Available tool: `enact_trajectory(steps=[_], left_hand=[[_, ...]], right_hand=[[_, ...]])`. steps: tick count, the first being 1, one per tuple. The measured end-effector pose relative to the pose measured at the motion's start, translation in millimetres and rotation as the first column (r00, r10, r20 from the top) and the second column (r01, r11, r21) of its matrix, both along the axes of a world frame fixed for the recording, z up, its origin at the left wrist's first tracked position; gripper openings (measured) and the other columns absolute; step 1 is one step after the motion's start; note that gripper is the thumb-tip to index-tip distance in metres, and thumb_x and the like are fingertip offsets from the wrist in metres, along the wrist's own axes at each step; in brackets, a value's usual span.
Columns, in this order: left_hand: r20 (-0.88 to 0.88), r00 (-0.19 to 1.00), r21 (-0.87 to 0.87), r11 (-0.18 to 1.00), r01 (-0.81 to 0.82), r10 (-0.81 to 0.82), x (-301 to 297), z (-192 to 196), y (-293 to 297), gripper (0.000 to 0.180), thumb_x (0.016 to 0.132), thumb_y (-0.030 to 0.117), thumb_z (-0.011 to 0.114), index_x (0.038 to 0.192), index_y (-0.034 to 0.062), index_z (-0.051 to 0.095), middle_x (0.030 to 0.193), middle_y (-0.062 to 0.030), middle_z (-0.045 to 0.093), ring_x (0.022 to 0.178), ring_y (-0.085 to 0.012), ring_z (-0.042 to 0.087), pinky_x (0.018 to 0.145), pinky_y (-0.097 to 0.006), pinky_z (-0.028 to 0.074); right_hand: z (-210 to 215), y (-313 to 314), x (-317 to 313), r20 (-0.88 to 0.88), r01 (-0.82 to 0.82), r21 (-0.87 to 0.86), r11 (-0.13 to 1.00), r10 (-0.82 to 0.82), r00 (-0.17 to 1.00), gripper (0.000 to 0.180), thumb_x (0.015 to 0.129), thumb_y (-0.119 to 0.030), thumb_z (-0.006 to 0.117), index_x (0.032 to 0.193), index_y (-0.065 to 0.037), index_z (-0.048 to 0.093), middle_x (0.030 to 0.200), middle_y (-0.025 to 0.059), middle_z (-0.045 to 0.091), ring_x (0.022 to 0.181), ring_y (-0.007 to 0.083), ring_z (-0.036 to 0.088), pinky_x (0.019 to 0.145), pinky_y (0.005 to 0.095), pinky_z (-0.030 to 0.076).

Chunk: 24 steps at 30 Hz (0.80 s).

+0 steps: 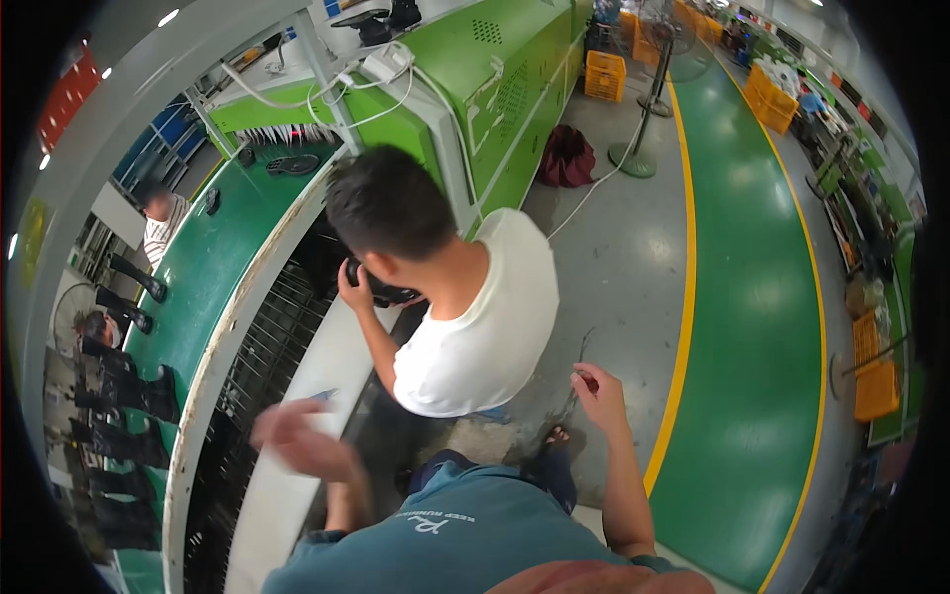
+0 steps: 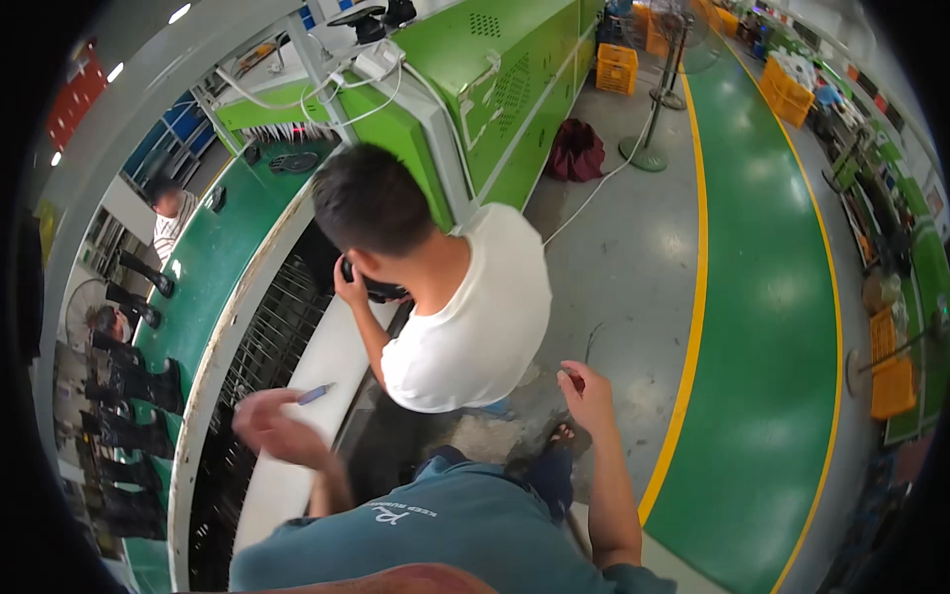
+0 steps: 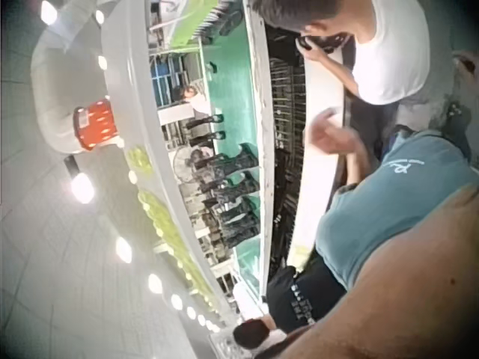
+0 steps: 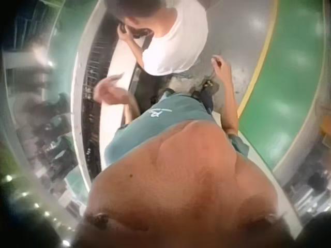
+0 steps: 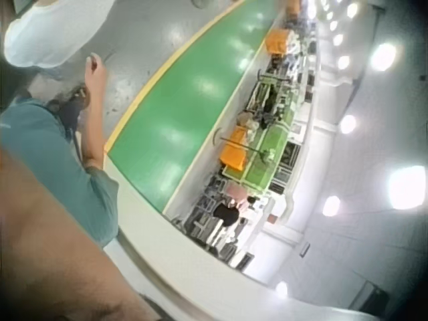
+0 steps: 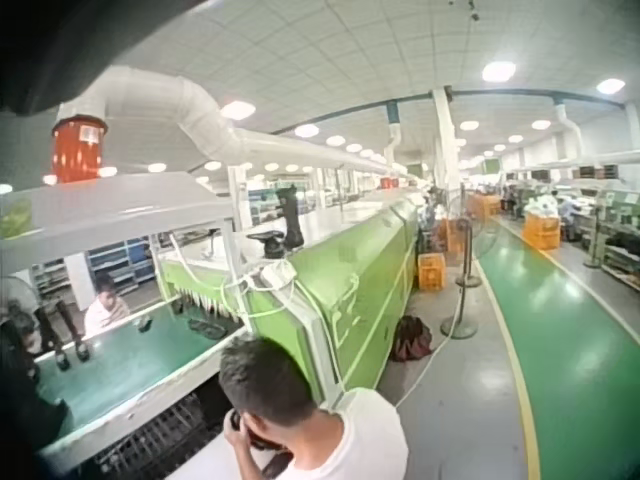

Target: Inspecting and assembling black boots on a production line.

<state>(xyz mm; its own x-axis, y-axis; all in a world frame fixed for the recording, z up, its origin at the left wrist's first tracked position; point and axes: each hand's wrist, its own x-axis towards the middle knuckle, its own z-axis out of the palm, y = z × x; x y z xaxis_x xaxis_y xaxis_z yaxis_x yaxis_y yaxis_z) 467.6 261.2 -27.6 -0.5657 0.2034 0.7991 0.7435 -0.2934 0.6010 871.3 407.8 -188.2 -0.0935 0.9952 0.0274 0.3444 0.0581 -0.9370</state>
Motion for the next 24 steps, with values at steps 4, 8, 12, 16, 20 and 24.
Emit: enact_trajectory(steps=[4, 8, 12, 16, 20, 24], left_hand=[[0.279, 0.438, -0.312, 0.350, 0.883, -0.855, 209.2, 22.7, 105.1, 0.028, 0.098, -0.002, 0.075, 0.125, 0.0007, 0.068, 0.091, -0.0114, 0.079, 0.082, -0.0206, 0.080, 0.073, -0.035, 0.065], [0.221, 0.286, -0.177, 0.250, 0.952, -0.933, 300.9, 51.5, 212.0, 0.031, 0.102, 0.001, 0.075, 0.131, -0.0017, 0.067, 0.098, -0.0137, 0.080, 0.083, -0.0191, 0.079, 0.074, -0.033, 0.063], [0.425, 0.095, 0.095, 0.149, 0.984, -0.900, 341.4, 78.0, 277.4, 0.027, 0.105, 0.002, 0.071, 0.132, -0.0018, 0.065, 0.099, -0.0109, 0.078, 0.087, -0.0172, 0.078, 0.076, -0.031, 0.062], [0.507, 0.055, 0.156, 0.154, 0.976, -0.860, 349.9, 69.3, 319.2, 0.023, 0.107, 0.003, 0.069, 0.130, -0.0007, 0.067, 0.099, -0.0079, 0.078, 0.085, -0.0141, 0.077, 0.078, -0.029, 0.062], [0.630, 0.168, 0.062, 0.265, 0.962, -0.758, 343.2, 23.9, 343.7, 0.020, 0.108, 0.007, 0.071, 0.124, -0.0034, 0.068, 0.097, -0.0119, 0.078, 0.086, -0.0172, 0.077, 0.079, -0.031, 0.062], [0.659, 0.290, -0.074, 0.323, 0.943, -0.694, 321.6, -4.6, 361.0, 0.015, 0.107, 0.009, 0.072, 0.117, -0.0025, 0.073, 0.098, -0.0102, 0.080, 0.086, -0.0160, 0.078, 0.080, -0.030, 0.063]], right_hand=[[57.9, 50.3, 59.2, 0.030, -0.042, 0.079, 0.996, 0.039, 0.999, 0.028, 0.103, -0.015, 0.076, 0.127, 0.000, 0.075, 0.093, 0.0125, 0.079, 0.079, 0.0167, 0.074, 0.074, 0.0315, 0.059], [93.8, 97.2, 108.2, 0.030, -0.057, 0.238, 0.970, 0.051, 0.998, 0.028, 0.102, -0.011, 0.074, 0.128, 0.000, 0.075, 0.095, 0.0127, 0.079, 0.083, 0.0171, 0.075, 0.077, 0.0320, 0.060], [118.8, 139.4, 136.4, 0.044, -0.061, 0.169, 0.984, 0.054, 0.998, 0.030, 0.102, -0.008, 0.073, 0.131, -0.001, 0.074, 0.096, 0.0122, 0.079, 0.087, 0.0172, 0.076, 0.080, 0.0321, 0.061], [115.1, 209.0, 152.3, -0.020, -0.127, 0.210, 0.969, 0.134, 0.991, 0.031, 0.101, -0.008, 0.074, 0.131, -0.001, 0.074, 0.098, 0.0116, 0.079, 0.088, 0.0165, 0.075, 0.080, 0.0317, 0.061], [136.8, 306.8, 126.2, 0.036, -0.255, 0.241, 0.937, 0.253, 0.967, 0.030, 0.102, -0.012, 0.077, 0.130, 0.000, 0.074, 0.099, 0.0098, 0.078, 0.087, 0.0141, 0.073, 0.078, 0.0311, 0.060], [157.6, 443.2, 59.6, -0.017, -0.371, 0.320, 0.872, 0.396, 0.918, 0.036, 0.103, -0.017, 0.079, 0.133, 0.002, 0.071, 0.101, 0.0077, 0.077, 0.087, 0.0112, 0.070, 0.079, 0.0296, 0.059]])
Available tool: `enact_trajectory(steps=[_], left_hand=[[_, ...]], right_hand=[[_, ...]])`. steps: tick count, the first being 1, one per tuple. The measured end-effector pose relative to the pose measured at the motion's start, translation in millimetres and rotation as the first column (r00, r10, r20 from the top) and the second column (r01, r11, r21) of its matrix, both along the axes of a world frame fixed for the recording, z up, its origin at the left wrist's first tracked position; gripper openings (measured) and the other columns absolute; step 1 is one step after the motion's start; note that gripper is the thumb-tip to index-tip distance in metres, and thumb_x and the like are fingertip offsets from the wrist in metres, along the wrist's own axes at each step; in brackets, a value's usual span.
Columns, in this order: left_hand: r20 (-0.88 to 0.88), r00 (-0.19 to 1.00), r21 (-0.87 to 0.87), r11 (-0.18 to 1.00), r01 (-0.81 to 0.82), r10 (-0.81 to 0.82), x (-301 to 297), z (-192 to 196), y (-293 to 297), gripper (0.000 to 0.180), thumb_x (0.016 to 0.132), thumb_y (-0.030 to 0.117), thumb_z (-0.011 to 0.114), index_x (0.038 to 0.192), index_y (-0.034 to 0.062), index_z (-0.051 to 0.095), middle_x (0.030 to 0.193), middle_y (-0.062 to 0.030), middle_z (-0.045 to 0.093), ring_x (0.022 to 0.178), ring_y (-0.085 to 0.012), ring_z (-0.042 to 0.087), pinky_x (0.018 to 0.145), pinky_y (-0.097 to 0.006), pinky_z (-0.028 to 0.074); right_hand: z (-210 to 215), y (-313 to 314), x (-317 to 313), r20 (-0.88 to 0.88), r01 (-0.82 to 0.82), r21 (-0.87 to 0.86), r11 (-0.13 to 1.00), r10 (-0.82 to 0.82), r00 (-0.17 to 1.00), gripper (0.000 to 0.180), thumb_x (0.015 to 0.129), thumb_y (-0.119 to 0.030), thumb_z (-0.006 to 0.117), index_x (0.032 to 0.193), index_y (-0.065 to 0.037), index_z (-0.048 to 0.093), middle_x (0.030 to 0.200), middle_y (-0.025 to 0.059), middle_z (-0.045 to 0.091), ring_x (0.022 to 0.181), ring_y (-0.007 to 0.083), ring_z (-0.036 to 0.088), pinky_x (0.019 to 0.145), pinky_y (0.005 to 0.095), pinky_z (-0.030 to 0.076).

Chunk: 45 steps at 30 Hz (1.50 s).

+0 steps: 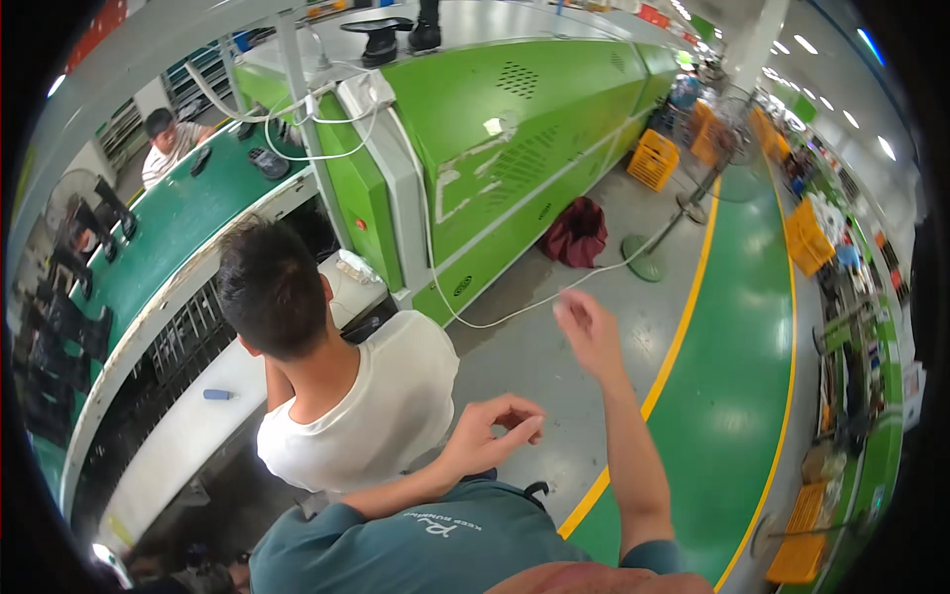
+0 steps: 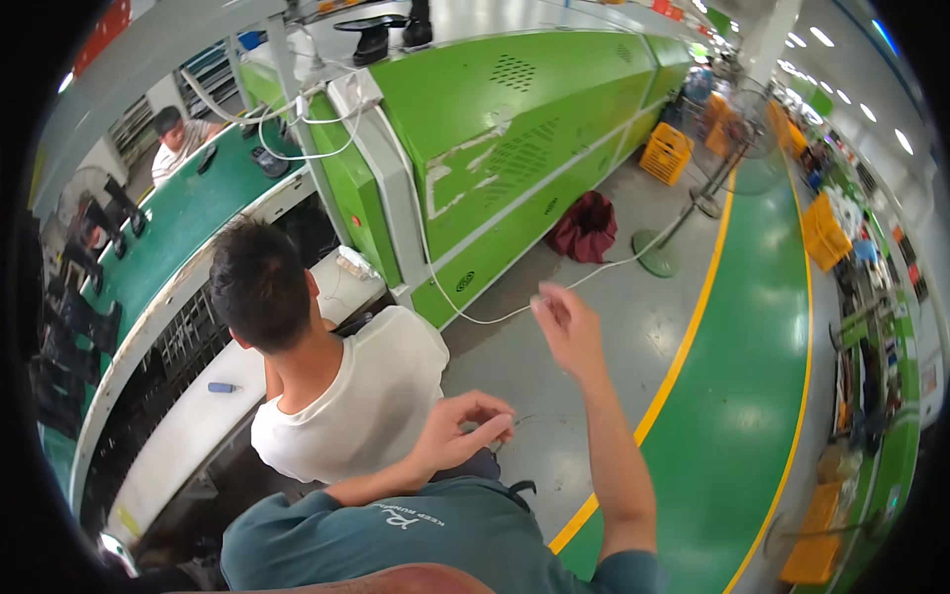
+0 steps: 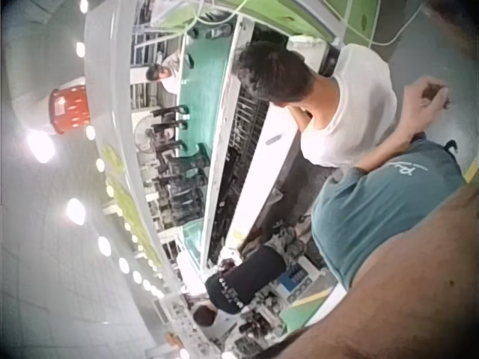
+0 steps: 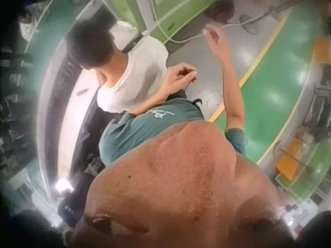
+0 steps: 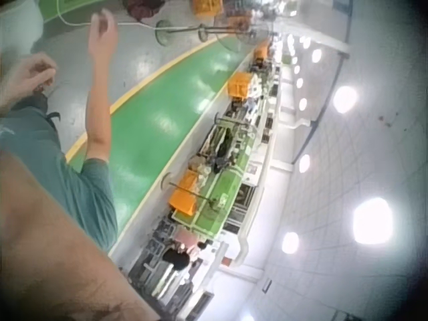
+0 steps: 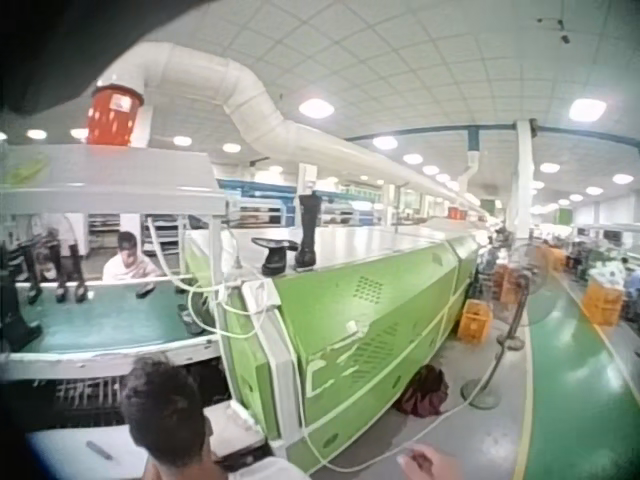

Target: Inspecting and assembling black boots on a production line.

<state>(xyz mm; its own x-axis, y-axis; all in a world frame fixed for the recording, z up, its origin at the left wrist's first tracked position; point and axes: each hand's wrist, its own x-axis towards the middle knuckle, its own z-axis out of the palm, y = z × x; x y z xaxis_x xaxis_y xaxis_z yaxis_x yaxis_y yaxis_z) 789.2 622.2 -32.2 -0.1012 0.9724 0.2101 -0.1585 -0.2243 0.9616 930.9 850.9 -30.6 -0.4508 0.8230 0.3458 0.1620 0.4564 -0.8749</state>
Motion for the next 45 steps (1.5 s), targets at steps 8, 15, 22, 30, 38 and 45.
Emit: enact_trajectory(steps=[8, 15, 22, 30, 38, 45], left_hand=[[-0.212, 0.911, -0.124, 0.914, -0.385, 0.355, -28.4, 36.8, 1.0, 0.016, 0.105, 0.011, 0.074, 0.113, -0.0019, 0.078, 0.100, -0.0112, 0.082, 0.090, -0.0176, 0.080, 0.081, -0.031, 0.063], [-0.226, 0.767, -0.184, 0.747, -0.639, 0.600, -10.4, 40.3, 32.1, 0.014, 0.102, 0.008, 0.078, 0.112, -0.0012, 0.079, 0.100, -0.0121, 0.082, 0.091, -0.0186, 0.080, 0.085, -0.032, 0.062], [-0.188, 0.549, -0.285, 0.490, -0.824, 0.815, 2.9, 48.1, 138.4, 0.012, 0.102, 0.007, 0.077, 0.109, -0.0017, 0.079, 0.101, -0.0115, 0.083, 0.091, -0.0177, 0.080, 0.086, -0.032, 0.062], [-0.379, 0.496, -0.200, 0.455, -0.868, 0.781, -35.3, 67.4, 237.6, 0.013, 0.099, 0.007, 0.080, 0.111, 0.0000, 0.080, 0.101, -0.0104, 0.083, 0.090, -0.0189, 0.080, 0.085, -0.033, 0.061], [-0.429, 0.468, 0.122, 0.563, -0.817, 0.773, -87.0, 93.9, 298.9, 0.062, 0.090, 0.007, 0.090, 0.144, -0.0006, 0.061, 0.122, -0.0121, 0.076, 0.107, -0.0213, 0.078, 0.090, -0.034, 0.062], [-0.355, 0.544, 0.623, 0.626, -0.469, 0.761, -115.8, 124.4, 360.4, 0.118, 0.078, 0.055, 0.098, 0.168, 0.0203, 0.031, 0.167, -0.0365, 0.033, 0.151, -0.0517, 0.046, 0.113, -0.059, 0.050]], right_hand=[[113.9, 208.9, -241.1, 0.099, -0.168, 0.333, 0.928, 0.143, 0.985, 0.081, 0.093, -0.056, 0.083, 0.143, 0.005, 0.064, 0.114, 0.0194, 0.077, 0.097, 0.0249, 0.075, 0.091, 0.0397, 0.059], [205.4, 409.3, -439.0, 0.139, 0.100, 0.562, 0.821, -0.213, 0.967, 0.114, 0.081, -0.080, 0.078, 0.151, 0.007, 0.052, 0.138, 0.0295, 0.067, 0.128, 0.0435, 0.067, 0.105, 0.0529, 0.057], [242.0, 434.4, -545.6, 0.441, -0.180, 0.369, 0.912, -0.001, 0.897, 0.102, 0.075, -0.082, 0.079, 0.127, 0.005, 0.070, 0.116, 0.0222, 0.079, 0.112, 0.0353, 0.077, 0.092, 0.0482, 0.061], [222.1, 532.2, -546.4, -0.079, -0.450, -0.022, 0.893, 0.447, 0.891, 0.058, 0.084, -0.050, 0.089, 0.113, 0.000, 0.080, 0.107, 0.0149, 0.080, 0.094, 0.0192, 0.076, 0.073, 0.0402, 0.062], [161.2, 497.4, -340.0, -0.110, -0.405, 0.553, 0.728, 0.545, 0.831, 0.050, 0.100, -0.025, 0.079, 0.140, 0.003, 0.069, 0.127, 0.0176, 0.078, 0.116, 0.0271, 0.073, 0.109, 0.0405, 0.052], [41.8, 404.5, -164.5, 0.059, -0.352, 0.534, 0.769, 0.381, 0.923, 0.062, 0.094, -0.011, 0.071, 0.155, 0.000, 0.062, 0.132, 0.0202, 0.070, 0.120, 0.0348, 0.063, 0.110, 0.0405, 0.048]])
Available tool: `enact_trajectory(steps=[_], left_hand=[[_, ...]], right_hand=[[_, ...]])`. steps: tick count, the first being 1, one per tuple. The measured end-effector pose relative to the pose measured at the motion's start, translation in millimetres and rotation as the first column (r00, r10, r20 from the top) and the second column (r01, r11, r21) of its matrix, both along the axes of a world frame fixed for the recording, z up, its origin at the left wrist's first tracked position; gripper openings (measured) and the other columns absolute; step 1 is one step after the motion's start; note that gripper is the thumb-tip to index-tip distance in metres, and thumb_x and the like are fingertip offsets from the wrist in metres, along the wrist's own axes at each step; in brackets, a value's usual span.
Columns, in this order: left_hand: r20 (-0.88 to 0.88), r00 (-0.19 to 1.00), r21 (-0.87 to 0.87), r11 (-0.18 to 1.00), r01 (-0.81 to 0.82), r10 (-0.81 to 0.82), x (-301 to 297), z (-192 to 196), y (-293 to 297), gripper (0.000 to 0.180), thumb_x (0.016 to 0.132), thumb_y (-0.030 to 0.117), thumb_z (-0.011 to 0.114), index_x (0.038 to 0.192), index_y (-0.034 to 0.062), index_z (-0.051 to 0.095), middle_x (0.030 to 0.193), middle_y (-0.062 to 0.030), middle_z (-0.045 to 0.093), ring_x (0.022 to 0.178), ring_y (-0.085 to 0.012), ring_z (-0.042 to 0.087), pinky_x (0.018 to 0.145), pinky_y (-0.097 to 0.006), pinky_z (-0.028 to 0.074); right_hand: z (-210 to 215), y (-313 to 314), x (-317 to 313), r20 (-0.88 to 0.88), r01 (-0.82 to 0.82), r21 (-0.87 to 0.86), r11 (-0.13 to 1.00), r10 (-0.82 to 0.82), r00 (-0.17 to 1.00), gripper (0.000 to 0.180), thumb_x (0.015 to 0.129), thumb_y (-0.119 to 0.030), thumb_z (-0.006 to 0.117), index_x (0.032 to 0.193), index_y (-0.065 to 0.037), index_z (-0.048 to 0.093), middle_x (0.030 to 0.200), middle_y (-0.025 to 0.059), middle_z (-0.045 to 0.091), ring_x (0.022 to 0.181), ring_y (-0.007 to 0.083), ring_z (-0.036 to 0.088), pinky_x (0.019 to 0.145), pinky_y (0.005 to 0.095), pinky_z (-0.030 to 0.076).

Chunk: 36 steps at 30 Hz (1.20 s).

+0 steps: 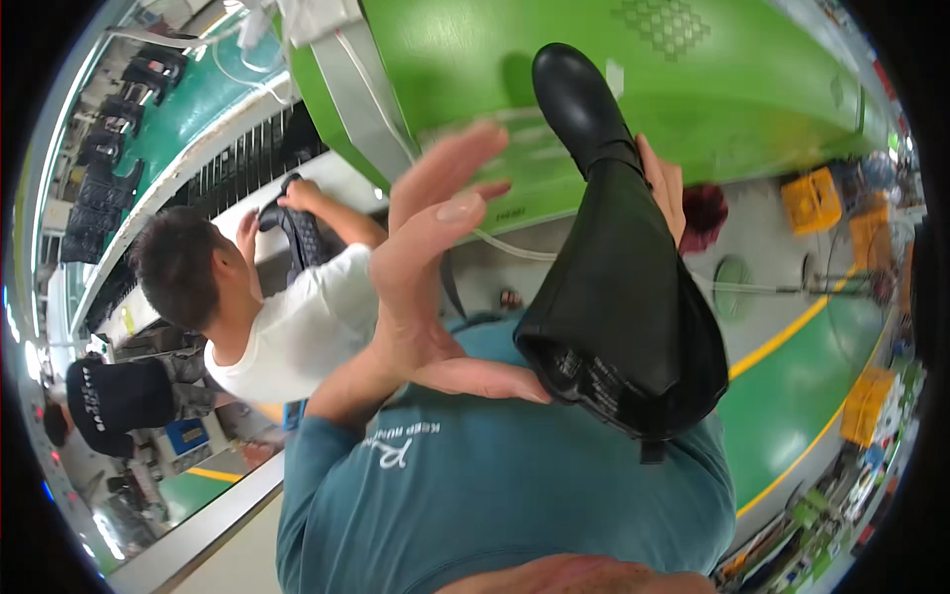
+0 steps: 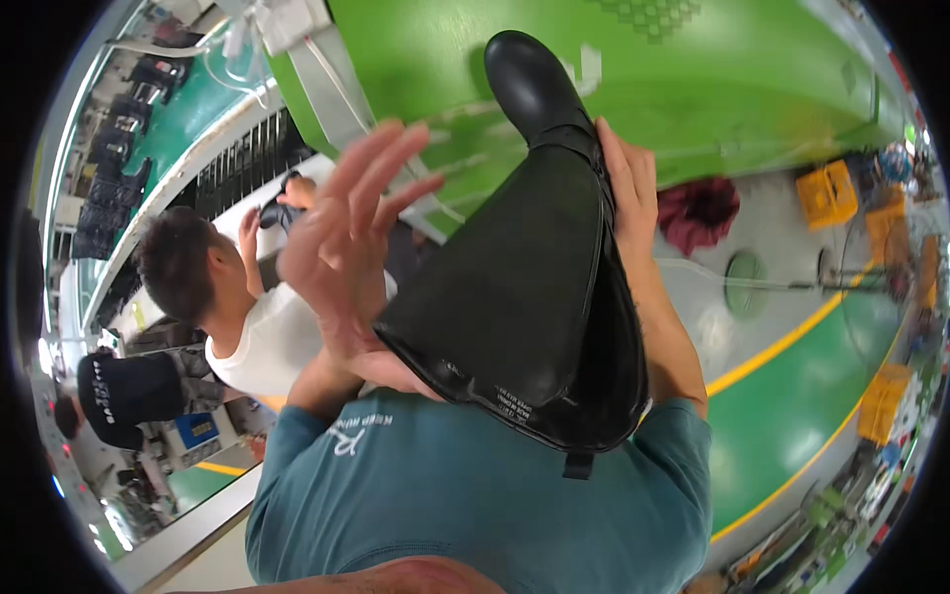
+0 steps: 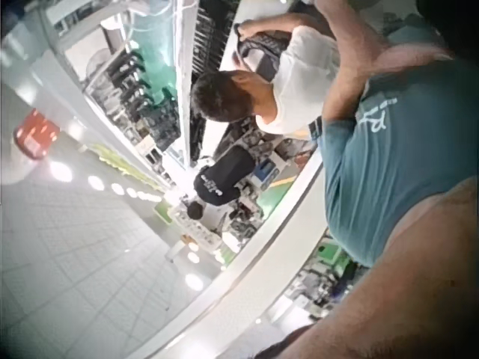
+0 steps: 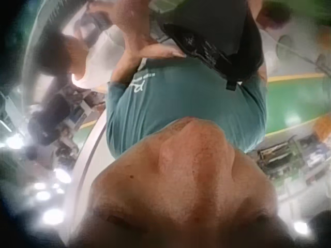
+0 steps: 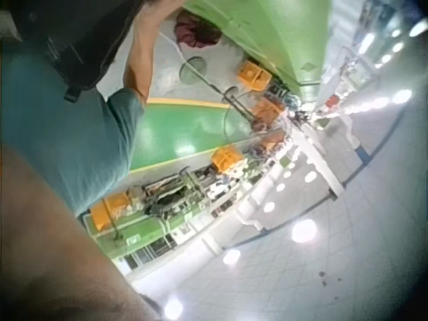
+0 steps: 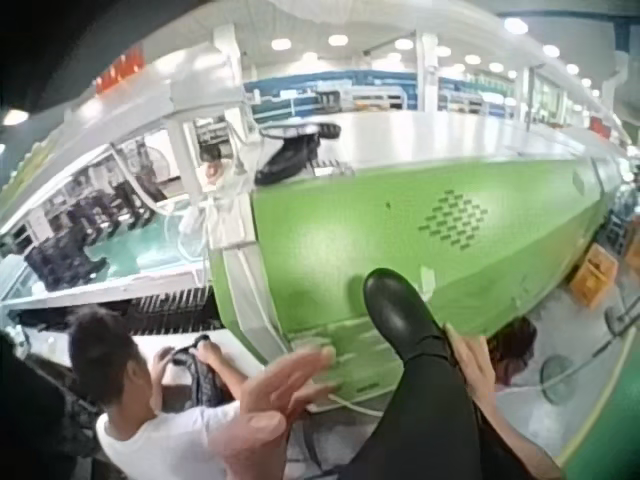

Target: Inspecting and assembling black boots on a production line.

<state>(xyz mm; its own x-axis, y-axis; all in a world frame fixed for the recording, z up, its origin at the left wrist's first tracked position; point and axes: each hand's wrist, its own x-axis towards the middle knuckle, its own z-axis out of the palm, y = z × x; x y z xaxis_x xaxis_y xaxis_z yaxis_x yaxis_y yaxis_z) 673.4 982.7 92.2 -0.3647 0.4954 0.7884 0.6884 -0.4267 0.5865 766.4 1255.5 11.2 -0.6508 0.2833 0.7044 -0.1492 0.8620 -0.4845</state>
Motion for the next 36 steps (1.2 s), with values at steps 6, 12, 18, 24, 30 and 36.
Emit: enact_trajectory(steps=[6, 12, 18, 24, 30, 36], left_hand=[[0.074, 0.989, -0.225, 0.964, 0.144, -0.130, 17.0, 11.1, -16.9, 0.074, 0.094, 0.035, 0.078, 0.152, -0.0037, 0.051, 0.150, -0.0345, 0.056, 0.134, -0.0380, 0.063, 0.108, -0.044, 0.053], [0.296, 0.938, -0.484, 0.875, -0.014, 0.178, 42.5, 19.9, -31.2, 0.026, 0.097, 0.014, 0.073, 0.111, -0.0078, 0.080, 0.089, -0.0082, 0.078, 0.087, -0.0142, 0.067, 0.082, -0.027, 0.050], [0.349, 0.856, -0.495, 0.851, -0.177, 0.381, 40.8, -4.6, -53.7, 0.025, 0.096, 0.017, 0.079, 0.097, -0.0083, 0.079, 0.074, 0.0005, 0.063, 0.072, -0.0090, 0.050, 0.077, -0.026, 0.037], [0.458, 0.775, -0.425, 0.873, -0.239, 0.435, 44.0, -24.9, -82.6, 0.019, 0.100, 0.011, 0.076, 0.099, -0.0081, 0.077, 0.068, 0.0040, 0.059, 0.067, -0.0048, 0.047, 0.084, -0.026, 0.030], [0.327, 0.760, -0.403, 0.811, -0.425, 0.561, 30.6, -55.9, -111.2, 0.025, 0.098, 0.015, 0.074, 0.083, -0.0042, 0.075, 0.075, -0.0014, 0.068, 0.080, -0.0120, 0.055, 0.128, -0.044, 0.022], [0.644, 0.554, -0.347, 0.846, -0.404, 0.528, 58.1, -56.0, -115.8, 0.021, 0.102, 0.012, 0.076, 0.104, -0.0084, 0.080, 0.092, -0.0011, 0.071, 0.094, -0.0101, 0.060, 0.093, -0.025, 0.041]], right_hand=[[-38.8, -53.8, 59.2, 0.135, -0.018, -0.080, 0.997, 0.029, 0.990, 0.062, 0.093, -0.013, 0.073, 0.153, 0.001, 0.063, 0.128, 0.0193, 0.070, 0.115, 0.0349, 0.063, 0.106, 0.0416, 0.049], [-77.3, -89.1, 97.6, 0.217, -0.048, -0.282, 0.958, 0.113, 0.970, 0.063, 0.094, -0.017, 0.074, 0.154, 0.000, 0.063, 0.133, 0.0177, 0.071, 0.121, 0.0347, 0.063, 0.111, 0.0413, 0.047], [-86.2, -120.0, 109.7, 0.349, -0.050, -0.423, 0.905, 0.214, 0.912, 0.064, 0.095, -0.020, 0.073, 0.155, -0.002, 0.062, 0.130, 0.0167, 0.070, 0.122, 0.0342, 0.062, 0.112, 0.0403, 0.046], [-95.8, -133.5, 90.8, 0.308, -0.214, -0.444, 0.870, 0.372, 0.876, 0.067, 0.089, -0.014, 0.077, 0.154, -0.002, 0.063, 0.125, 0.0164, 0.069, 0.114, 0.0341, 0.061, 0.106, 0.0396, 0.048], [-100.6, -140.0, 74.1, 0.300, -0.301, -0.386, 0.872, 0.428, 0.853, 0.073, 0.085, -0.018, 0.083, 0.153, -0.001, 0.063, 0.125, 0.0157, 0.070, 0.111, 0.0346, 0.061, 0.103, 0.0394, 0.049], [-102.5, -135.3, 76.3, 0.373, -0.366, -0.431, 0.825, 0.532, 0.760, 0.072, 0.087, -0.020, 0.081, 0.154, -0.001, 0.062, 0.126, 0.0162, 0.071, 0.112, 0.0346, 0.061, 0.103, 0.0391, 0.048]])
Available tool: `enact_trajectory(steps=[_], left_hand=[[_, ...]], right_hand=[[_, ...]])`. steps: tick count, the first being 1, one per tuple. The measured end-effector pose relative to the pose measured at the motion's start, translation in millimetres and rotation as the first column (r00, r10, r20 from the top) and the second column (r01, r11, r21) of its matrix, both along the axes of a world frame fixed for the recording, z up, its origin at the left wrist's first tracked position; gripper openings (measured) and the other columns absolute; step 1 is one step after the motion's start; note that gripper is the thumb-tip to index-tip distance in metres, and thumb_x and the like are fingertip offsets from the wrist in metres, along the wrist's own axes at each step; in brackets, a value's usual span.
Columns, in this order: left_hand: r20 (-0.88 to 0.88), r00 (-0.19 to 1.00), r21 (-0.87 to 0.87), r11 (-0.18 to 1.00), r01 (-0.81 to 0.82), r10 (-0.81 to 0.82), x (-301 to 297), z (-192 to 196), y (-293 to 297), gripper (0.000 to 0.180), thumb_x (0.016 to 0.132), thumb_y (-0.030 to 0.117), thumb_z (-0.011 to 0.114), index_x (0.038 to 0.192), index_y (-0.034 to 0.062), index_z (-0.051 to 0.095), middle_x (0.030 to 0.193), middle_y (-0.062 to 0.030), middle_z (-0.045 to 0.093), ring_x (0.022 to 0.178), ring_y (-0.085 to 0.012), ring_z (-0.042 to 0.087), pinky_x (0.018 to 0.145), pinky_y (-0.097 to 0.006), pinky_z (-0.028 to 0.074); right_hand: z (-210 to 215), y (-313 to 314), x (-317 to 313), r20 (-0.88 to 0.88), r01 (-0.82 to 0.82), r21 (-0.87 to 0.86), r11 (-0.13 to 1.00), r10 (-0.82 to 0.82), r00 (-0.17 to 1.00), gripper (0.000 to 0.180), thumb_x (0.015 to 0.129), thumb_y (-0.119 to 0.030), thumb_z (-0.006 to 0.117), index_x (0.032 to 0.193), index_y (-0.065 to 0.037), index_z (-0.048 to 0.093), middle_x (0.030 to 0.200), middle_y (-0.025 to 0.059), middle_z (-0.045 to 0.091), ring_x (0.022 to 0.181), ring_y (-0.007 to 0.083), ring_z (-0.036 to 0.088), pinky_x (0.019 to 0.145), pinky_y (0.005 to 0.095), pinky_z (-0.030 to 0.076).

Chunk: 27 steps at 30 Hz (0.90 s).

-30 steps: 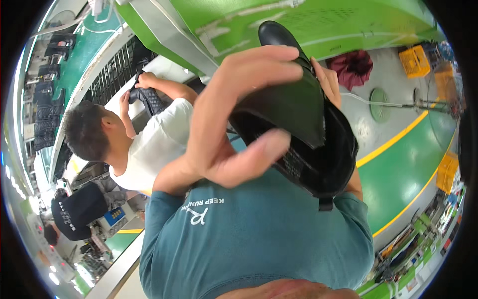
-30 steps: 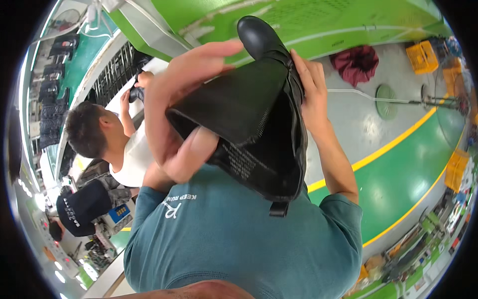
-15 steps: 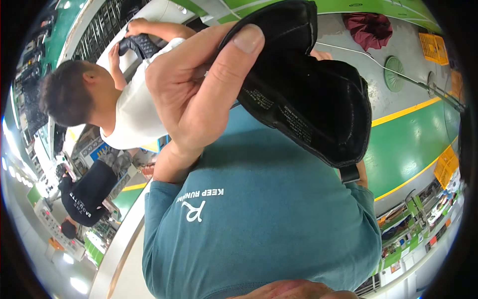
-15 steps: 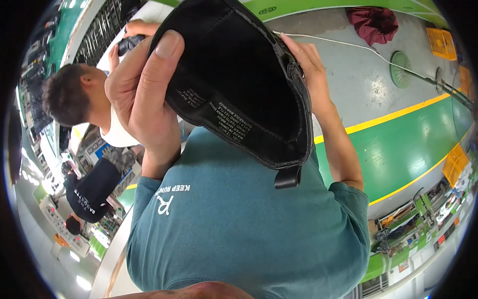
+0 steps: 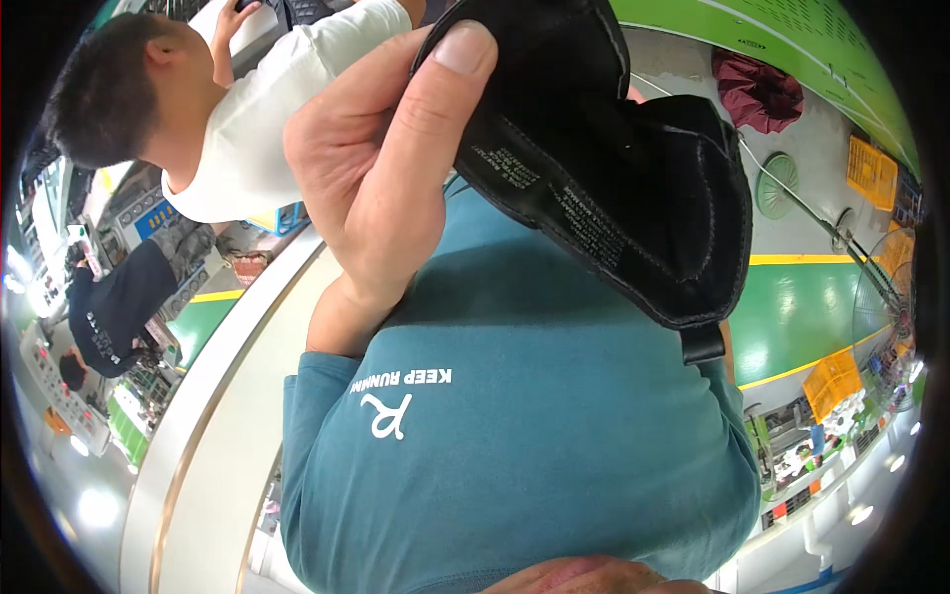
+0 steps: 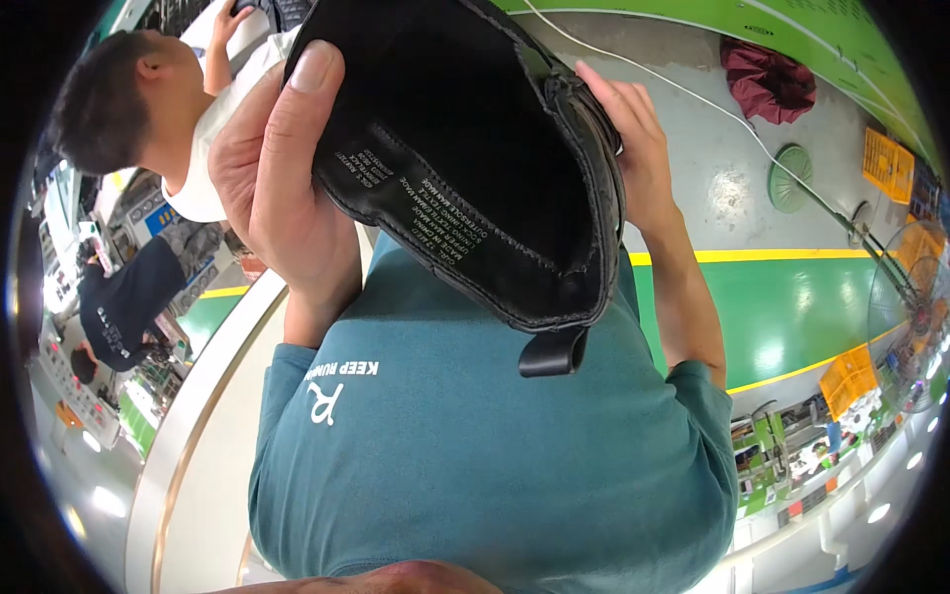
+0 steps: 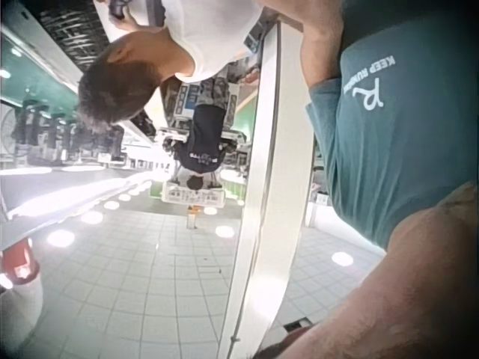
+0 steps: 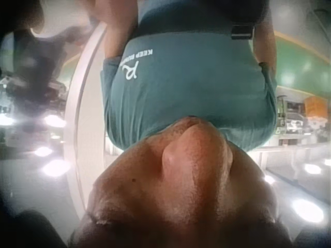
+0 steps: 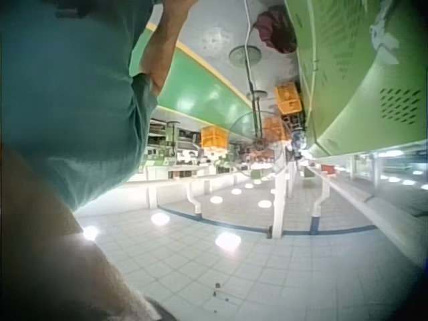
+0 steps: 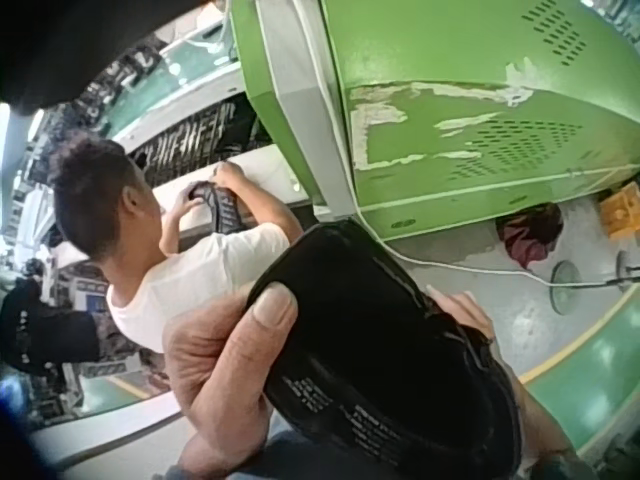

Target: Inspecting and assembling black boots on a production line.

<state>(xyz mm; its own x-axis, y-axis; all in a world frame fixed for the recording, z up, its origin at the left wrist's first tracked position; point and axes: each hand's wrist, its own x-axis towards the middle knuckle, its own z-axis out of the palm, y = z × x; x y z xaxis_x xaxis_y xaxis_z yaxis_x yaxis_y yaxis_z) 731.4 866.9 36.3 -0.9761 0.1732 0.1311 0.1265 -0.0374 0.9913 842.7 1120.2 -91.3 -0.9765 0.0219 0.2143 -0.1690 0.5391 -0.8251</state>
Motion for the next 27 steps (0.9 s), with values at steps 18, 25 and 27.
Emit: enact_trajectory(steps=[18, 25, 27], left_hand=[[-0.217, 0.667, -0.319, 0.697, 0.642, -0.713, -46.8, 41.1, 79.2, 0.022, 0.101, 0.015, 0.077, 0.114, -0.0019, 0.081, 0.102, -0.0159, 0.083, 0.087, -0.0270, 0.080, 0.073, -0.033, 0.060], [-0.731, 0.680, -0.248, 0.949, -0.195, -0.051, -277.5, 161.1, 162.0, 0.033, 0.105, 0.029, 0.074, 0.114, -0.0021, 0.079, 0.107, -0.0104, 0.083, 0.088, -0.0164, 0.078, 0.077, -0.031, 0.062], [-0.820, 0.553, -0.202, 0.829, -0.521, 0.148, -361.8, 197.4, 177.9, 0.042, 0.102, 0.035, 0.074, 0.134, 0.0060, 0.077, 0.110, -0.0180, 0.083, 0.097, -0.0313, 0.080, 0.088, -0.045, 0.062]], right_hand=[[9.0, 15.2, 15.4, 0.204, 0.014, -0.109, 0.994, 0.008, 0.979, 0.057, 0.107, -0.024, 0.068, 0.158, -0.004, 0.056, 0.140, 0.0170, 0.069, 0.129, 0.0316, 0.065, 0.115, 0.0438, 0.048], [-66.2, 44.8, 78.2, 0.431, 0.393, -0.072, 0.917, -0.327, 0.841, 0.052, 0.101, -0.042, 0.078, 0.140, -0.008, 0.072, 0.135, 0.0138, 0.075, 0.128, 0.0317, 0.069, 0.110, 0.0430, 0.051], [-62.2, 52.9, 78.0, 0.435, 0.469, -0.092, 0.878, -0.388, 0.812, 0.055, 0.100, -0.047, 0.078, 0.141, -0.011, 0.073, 0.134, 0.0125, 0.078, 0.126, 0.0328, 0.072, 0.107, 0.0435, 0.054]])
